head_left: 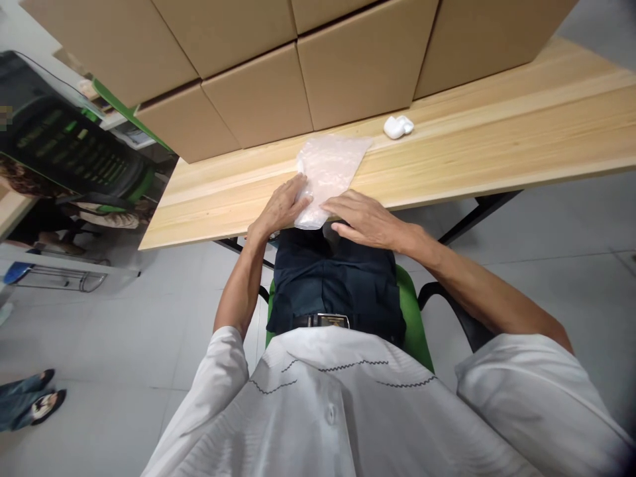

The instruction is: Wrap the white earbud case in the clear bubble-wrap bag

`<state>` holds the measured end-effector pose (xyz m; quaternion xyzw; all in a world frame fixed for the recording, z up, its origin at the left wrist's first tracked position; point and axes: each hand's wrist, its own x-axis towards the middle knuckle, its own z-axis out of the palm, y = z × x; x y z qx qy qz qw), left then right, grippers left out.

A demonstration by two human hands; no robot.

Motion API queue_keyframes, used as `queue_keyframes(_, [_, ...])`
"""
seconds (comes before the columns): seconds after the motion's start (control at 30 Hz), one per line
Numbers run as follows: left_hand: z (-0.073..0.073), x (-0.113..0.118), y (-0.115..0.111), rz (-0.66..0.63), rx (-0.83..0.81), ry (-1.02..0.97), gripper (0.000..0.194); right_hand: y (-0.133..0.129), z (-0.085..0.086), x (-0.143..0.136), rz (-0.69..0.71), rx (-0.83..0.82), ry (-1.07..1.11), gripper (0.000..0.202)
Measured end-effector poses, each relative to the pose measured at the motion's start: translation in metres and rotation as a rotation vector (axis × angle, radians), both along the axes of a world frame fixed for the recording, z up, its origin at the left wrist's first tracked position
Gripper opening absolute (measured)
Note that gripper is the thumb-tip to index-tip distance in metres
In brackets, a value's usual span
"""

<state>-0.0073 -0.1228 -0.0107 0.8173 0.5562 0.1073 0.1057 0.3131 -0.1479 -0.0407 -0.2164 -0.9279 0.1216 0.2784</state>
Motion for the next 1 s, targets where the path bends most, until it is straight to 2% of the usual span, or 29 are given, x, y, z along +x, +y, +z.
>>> queue_keyframes(0.13, [0.007,0.001,-0.001,-0.027,-0.018,0.006,0.081,0.013,-0.004,0.005,-0.071,0.030,-0.050,0.065])
queue_keyframes(0.23, [0.011,0.001,-0.002,-0.067,-0.051,0.015,0.078,0.021,-0.003,0.000,-0.016,0.029,-0.067,0.063])
queue_keyframes(0.43, [0.013,-0.004,0.003,-0.177,-0.120,-0.038,0.079,0.028,-0.002,-0.015,0.051,0.042,-0.034,0.046])
queue_keyframes(0.63, [0.021,0.000,0.007,-0.236,-0.140,-0.081,0.080,0.014,0.017,-0.028,-0.048,0.161,-0.206,0.038])
queue_keyframes(0.77, [0.026,0.000,0.004,-0.222,-0.188,-0.113,0.090,0.013,0.029,-0.030,-0.077,0.158,-0.289,0.035])
queue_keyframes(0.87, [0.023,-0.003,0.004,-0.212,-0.195,-0.100,0.093,0.020,0.030,-0.024,-0.036,0.100,-0.251,0.036])
queue_keyframes(1.0, [0.014,-0.008,0.008,-0.233,-0.181,-0.054,0.096,0.030,0.026,-0.015,0.081,0.020,-0.154,0.050])
